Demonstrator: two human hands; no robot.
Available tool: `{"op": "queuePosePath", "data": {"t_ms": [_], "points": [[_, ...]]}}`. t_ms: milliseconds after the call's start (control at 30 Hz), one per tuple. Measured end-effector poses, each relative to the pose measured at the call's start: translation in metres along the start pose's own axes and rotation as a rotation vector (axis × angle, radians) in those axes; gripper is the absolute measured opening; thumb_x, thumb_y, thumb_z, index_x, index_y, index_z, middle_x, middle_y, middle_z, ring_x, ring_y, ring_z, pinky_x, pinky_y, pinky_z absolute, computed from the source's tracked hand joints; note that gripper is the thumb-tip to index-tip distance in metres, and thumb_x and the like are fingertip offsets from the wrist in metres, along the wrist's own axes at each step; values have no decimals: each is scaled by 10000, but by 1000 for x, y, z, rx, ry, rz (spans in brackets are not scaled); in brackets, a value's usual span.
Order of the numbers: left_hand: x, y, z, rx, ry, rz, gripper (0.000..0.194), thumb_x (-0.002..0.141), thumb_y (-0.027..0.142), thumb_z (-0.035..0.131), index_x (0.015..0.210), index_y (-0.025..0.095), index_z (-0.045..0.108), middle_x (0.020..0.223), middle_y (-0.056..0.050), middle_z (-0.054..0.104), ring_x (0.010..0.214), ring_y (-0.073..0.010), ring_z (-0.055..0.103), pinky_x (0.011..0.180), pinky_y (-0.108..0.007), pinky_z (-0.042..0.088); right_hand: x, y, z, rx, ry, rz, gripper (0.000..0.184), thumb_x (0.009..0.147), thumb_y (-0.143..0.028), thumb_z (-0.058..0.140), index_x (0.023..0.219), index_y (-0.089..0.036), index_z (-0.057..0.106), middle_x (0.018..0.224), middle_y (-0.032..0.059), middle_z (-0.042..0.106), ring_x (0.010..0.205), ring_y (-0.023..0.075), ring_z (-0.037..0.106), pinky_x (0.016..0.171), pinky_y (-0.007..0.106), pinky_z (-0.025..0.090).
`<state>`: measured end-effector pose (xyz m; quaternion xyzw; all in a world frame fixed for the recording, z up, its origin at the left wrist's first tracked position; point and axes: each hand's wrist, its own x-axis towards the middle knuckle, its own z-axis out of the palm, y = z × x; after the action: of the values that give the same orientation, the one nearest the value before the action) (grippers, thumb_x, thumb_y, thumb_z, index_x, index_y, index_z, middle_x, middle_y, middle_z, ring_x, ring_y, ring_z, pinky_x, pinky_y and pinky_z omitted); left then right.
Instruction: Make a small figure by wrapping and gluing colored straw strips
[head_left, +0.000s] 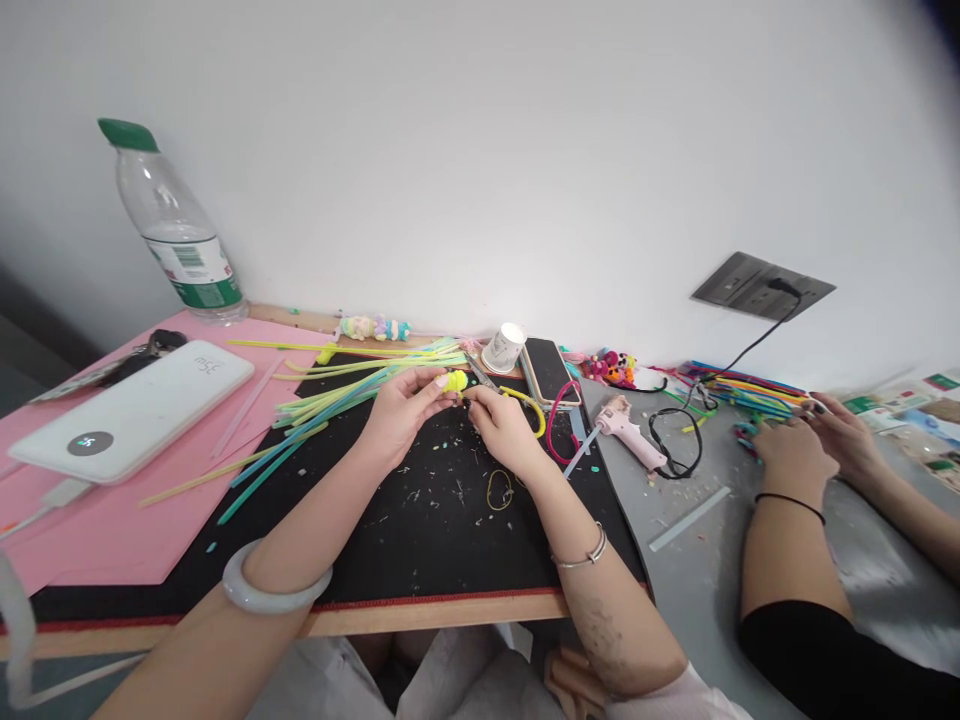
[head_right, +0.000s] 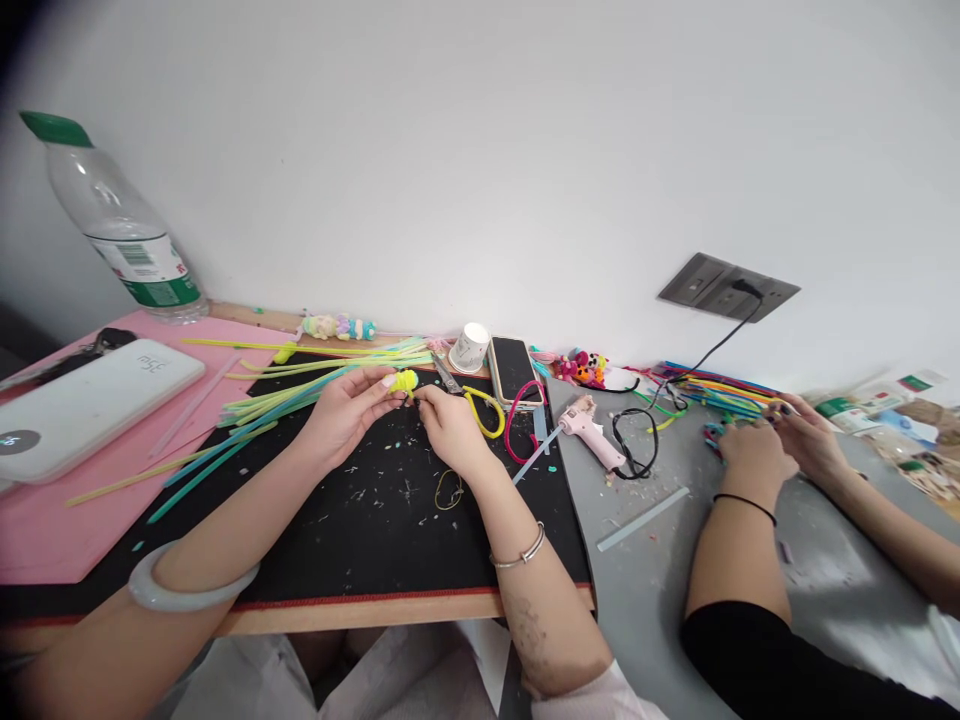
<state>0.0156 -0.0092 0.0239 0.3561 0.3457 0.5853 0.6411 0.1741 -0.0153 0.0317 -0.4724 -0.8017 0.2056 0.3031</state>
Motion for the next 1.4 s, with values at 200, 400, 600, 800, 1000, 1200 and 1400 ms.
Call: {"op": "queuePosePath", "data": {"t_ms": [200, 400, 600, 800, 1000, 1200, 1400], "points": [[2, -4, -1, 77, 55, 77, 304, 645, 296, 739, 870, 135, 612, 827, -17, 641, 714, -125, 644, 802, -334, 519, -1, -5, 0, -48, 16, -14, 140, 841, -192, 428, 790, -186, 558, 623, -15, 541, 560, 122, 476, 580, 222, 339], [1, -3, -3, 303, 12, 133, 318, 676, 350, 707, 886, 138, 595, 878, -45, 656, 722, -144, 646, 787, -345, 521, -3, -8, -1, -73, 118, -6, 182, 851, -227, 414, 699, -186, 506, 604, -20, 516, 533, 110, 437, 558, 220, 314], [2, -3, -3, 518, -84, 188, 263, 711, 347, 659, 870, 148, 594, 902, -55, 633, 724, -162, 646, 765, -351, 517, -3, -8, -5, -124, 168, 16, 261, 877, -286, 395, 644, -191, 465, 557, -27, 477, 524, 111, 431, 562, 226, 302], [3, -9, -7, 625, -193, 222, 198, 733, 306, 619, 875, 169, 602, 939, -62, 618, 761, -172, 632, 752, -347, 513, -2, -7, -9, -119, 196, 13, 289, 863, -291, 416, 593, -191, 421, 522, -31, 442, 500, 104, 394, 539, 229, 273], [-3, -3, 1, 619, -259, 219, 212, 711, 312, 644, 858, 164, 610, 935, -63, 614, 780, -163, 599, 752, -321, 496, -1, -4, -11, -63, 204, 62, 304, 841, -304, 438, 564, -188, 391, 500, -48, 357, 489, 94, 331, 510, 228, 247], [-4, -4, 0, 618, -257, 125, 278, 647, 311, 709, 855, 168, 592, 767, -30, 627, 700, -154, 595, 713, -320, 490, -1, -6, -12, -23, 186, 75, 327, 838, -317, 441, 546, -188, 369, 502, -49, 327, 493, 90, 307, 499, 228, 237], [-2, -7, -4, 622, -256, 115, 283, 631, 316, 713, 848, 169, 607, 730, -24, 641, 681, -159, 604, 701, -323, 487, -2, -7, -13, -102, 162, -11, 284, 849, -277, 436, 580, -184, 448, 521, -35, 390, 504, 99, 357, 516, 229, 258]]}}
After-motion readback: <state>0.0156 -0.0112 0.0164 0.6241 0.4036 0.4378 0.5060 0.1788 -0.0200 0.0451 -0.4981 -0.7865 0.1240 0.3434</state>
